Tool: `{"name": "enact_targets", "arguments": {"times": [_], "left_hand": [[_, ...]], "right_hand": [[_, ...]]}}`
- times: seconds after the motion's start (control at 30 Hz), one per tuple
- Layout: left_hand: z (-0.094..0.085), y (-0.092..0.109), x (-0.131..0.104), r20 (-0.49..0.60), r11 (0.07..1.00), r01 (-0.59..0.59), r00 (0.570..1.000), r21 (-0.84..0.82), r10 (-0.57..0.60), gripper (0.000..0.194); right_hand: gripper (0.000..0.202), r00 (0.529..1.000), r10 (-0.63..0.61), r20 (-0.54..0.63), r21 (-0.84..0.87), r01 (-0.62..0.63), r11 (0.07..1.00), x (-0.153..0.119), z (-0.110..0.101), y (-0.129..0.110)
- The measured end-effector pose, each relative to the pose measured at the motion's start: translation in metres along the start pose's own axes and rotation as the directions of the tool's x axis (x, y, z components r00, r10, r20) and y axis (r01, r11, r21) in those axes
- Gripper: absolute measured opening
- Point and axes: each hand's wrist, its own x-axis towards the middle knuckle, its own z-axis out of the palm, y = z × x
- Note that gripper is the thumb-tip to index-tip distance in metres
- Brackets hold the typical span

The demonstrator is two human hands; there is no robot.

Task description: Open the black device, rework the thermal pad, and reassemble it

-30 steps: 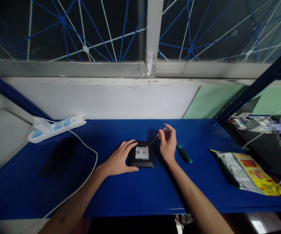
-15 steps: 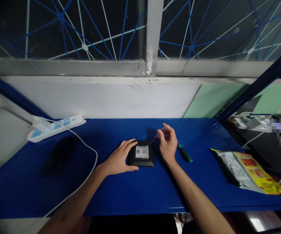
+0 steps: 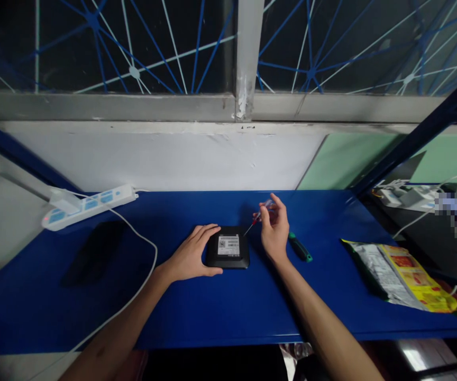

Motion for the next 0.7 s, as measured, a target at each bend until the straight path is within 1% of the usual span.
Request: {"name": "enact_targets", "arguments": {"times": [0.07,0.23,0.37,0.53,0.7], "left_hand": [[0.0,-0.002,0.001,-0.007,1.0,0.0,1.0,0.007,0.0,0.103],[0.001,-0.007,0.002,-0.045,1.0,0.006,0.999,0.03,-0.004,0.102],[0.001,-0.006,0.001,-0.03,0.999,0.028,0.999,0.033,-0.027,0.101],[0.001,-0.006,0.0,-0.028,0.999,0.021,0.999,0.046,-0.02,0.1],[0.001,-0.005,0.0,-0.025,0.999,0.031,0.999,0.041,-0.03,0.1]], "right_hand": [[0.043,1.0,0.005,0.015,0.004,-0.005,1.0,-0.001,0.0,-0.002],[0.033,0.996,0.019,0.089,0.01,-0.02,1.0,-0.013,0.003,-0.008],[0.03,0.992,0.008,0.127,0.002,-0.009,1.0,-0.019,0.005,-0.007],[0.031,0.99,-0.022,0.14,-0.064,0.031,0.998,-0.021,0.005,-0.006],[0.032,0.99,-0.045,0.135,-0.085,0.056,0.995,-0.021,0.005,-0.006]]}}
